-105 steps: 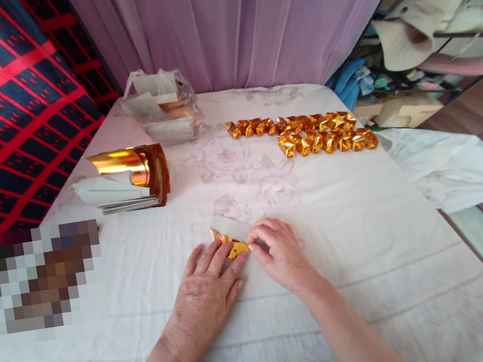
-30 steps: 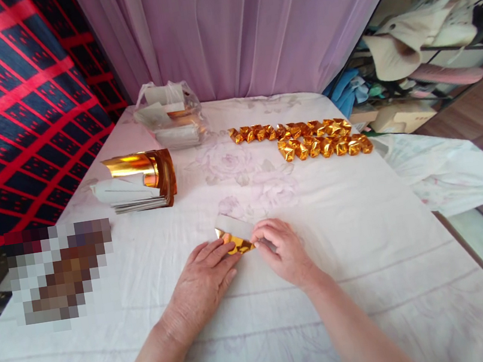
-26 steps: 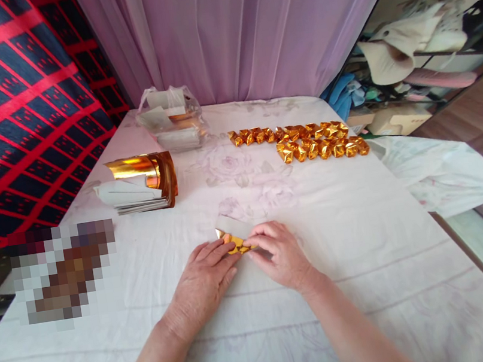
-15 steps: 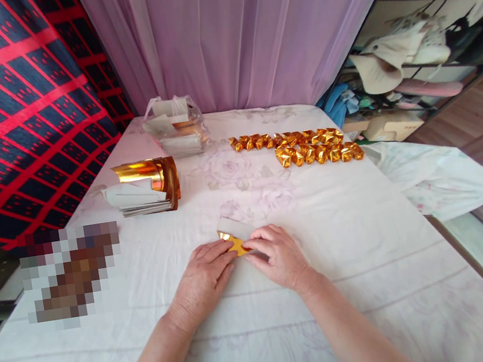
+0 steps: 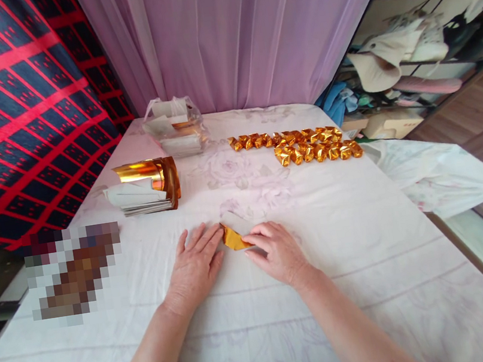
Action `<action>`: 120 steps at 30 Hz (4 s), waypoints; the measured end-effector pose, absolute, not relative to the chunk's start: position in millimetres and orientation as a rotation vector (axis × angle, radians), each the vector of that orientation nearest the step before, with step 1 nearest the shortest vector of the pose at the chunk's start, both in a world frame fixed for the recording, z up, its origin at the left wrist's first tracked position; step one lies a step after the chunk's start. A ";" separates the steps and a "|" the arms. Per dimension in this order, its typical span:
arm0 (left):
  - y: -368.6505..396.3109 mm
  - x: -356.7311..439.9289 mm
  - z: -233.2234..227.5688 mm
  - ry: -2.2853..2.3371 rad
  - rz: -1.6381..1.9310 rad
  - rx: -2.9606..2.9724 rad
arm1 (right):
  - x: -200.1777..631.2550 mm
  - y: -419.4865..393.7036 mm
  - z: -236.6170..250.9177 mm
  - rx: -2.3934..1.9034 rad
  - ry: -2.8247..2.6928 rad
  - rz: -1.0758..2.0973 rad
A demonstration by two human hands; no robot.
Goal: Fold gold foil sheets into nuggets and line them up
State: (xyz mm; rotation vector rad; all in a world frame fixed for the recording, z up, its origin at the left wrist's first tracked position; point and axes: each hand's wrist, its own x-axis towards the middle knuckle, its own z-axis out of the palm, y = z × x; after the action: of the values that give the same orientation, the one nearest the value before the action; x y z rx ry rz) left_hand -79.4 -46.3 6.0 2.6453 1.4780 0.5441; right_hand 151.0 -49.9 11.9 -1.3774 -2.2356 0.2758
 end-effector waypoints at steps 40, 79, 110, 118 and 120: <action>-49.9 -68.7 17.5 1.440 0.549 2.657 | 157.5 -47.2 7.9 -1.330 -2.283 -0.113; -56.8 -51.9 23.4 1.379 0.686 2.472 | 169.2 -58.1 7.3 -1.461 -2.082 0.292; -67.1 -40.4 26.0 1.568 0.623 2.613 | 158.5 -55.9 5.8 -1.598 -2.017 0.253; -67.6 -42.7 28.7 1.514 0.522 2.653 | 158.4 -56.0 5.1 -1.611 -2.035 0.218; -67.6 -43.0 28.9 1.512 0.529 2.659 | 158.4 -56.1 4.8 -1.614 -2.043 0.199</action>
State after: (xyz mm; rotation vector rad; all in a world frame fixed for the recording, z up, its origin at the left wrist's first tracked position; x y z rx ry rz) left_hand -43.0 -67.6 28.9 2.6589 1.5123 0.5294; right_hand 158.4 -56.1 4.8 -1.6137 -2.0429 0.1994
